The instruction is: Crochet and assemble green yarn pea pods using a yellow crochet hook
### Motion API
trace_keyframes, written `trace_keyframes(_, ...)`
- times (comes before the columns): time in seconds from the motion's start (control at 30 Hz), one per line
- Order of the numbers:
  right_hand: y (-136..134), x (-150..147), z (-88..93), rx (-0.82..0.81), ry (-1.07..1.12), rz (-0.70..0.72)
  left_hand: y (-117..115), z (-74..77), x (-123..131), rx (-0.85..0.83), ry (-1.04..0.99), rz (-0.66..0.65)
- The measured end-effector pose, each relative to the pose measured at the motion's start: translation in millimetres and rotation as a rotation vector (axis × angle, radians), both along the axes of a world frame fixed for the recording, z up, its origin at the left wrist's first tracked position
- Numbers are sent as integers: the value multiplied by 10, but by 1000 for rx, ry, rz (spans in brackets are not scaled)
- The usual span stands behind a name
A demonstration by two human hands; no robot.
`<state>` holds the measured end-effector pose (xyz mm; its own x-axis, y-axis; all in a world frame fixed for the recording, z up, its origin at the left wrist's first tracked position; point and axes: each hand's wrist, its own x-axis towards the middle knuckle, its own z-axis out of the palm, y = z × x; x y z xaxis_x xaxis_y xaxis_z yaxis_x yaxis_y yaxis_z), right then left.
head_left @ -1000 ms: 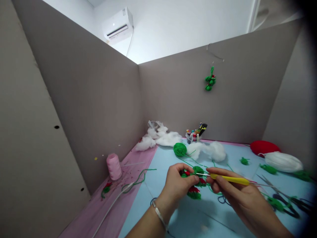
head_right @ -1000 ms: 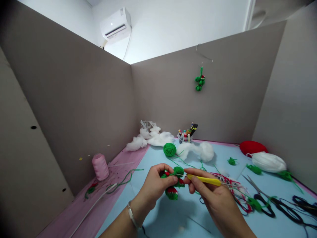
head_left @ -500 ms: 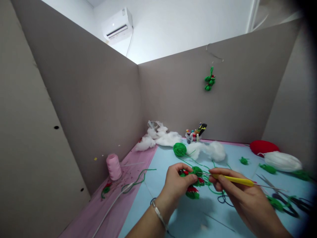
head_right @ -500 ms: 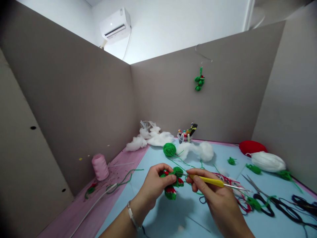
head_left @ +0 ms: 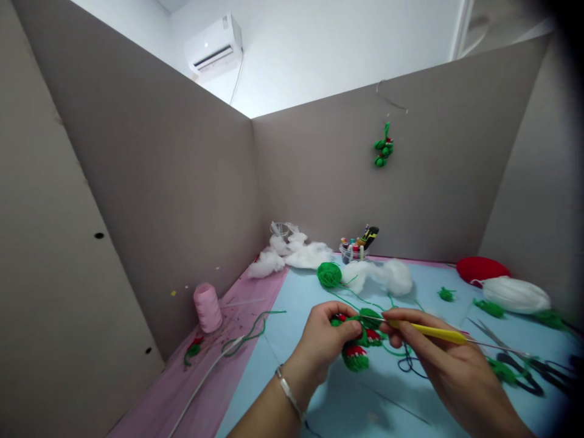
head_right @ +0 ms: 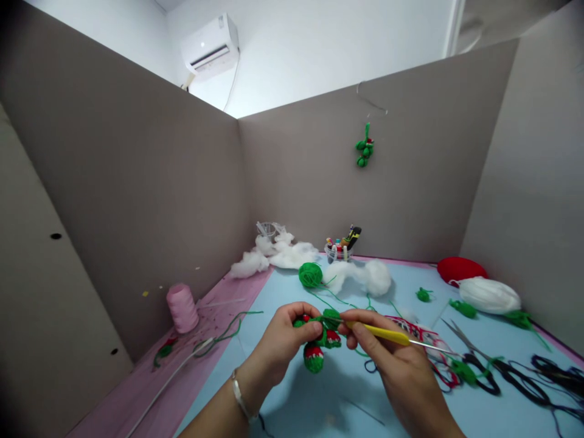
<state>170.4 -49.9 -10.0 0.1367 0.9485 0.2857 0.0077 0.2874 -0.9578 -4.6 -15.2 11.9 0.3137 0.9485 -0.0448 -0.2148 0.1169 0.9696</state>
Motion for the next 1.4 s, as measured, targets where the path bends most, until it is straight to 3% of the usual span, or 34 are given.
trace_keyframes(0.23, 21, -6, -11, 5, -4, -31, -26, 38, -2, -43, -10, -25)
trace_keyframes(0.37, 5, -8, 73, -27, -21, -108, 56, 22, -29, -46, 127, 140)
trace_keyframes(0.43, 18, 14, 109, -43, -124, -218, 106, 14, -45, -25, 153, 223)
trace_keyframes(0.53, 99, 95, 81, 21, -452, -329, 142, -4, -47, 1, 177, 236)
trace_keyframes(0.63, 220, 188, -48, 106, -780, -272, 121, -44, -16, 8, 227, 201)
trace_keyframes(0.8, 324, 235, -259, 37, -890, -123, 83, -130, 27, -5, 285, 144)
trace_keyframes(0.9, 324, 230, -273, 14, -876, -33, 91, -165, 19, -1, 327, 120)
trace_keyframes(1.03, 286, 200, -158, 0, -767, -9, 73, -156, 22, 21, 312, 60)
trace_keyframes(1.17, 166, 46, -20, -47, -424, 36, -5, -85, 65, 84, 184, -76)
trace_keyframes(1.27, 73, -85, 34, -103, -135, 31, -57, -21, 84, 65, 76, -94)
trace_keyframes(1.4, 3, -89, 117, -80, -145, -97, -85, 55, 56, 14, -48, -121)
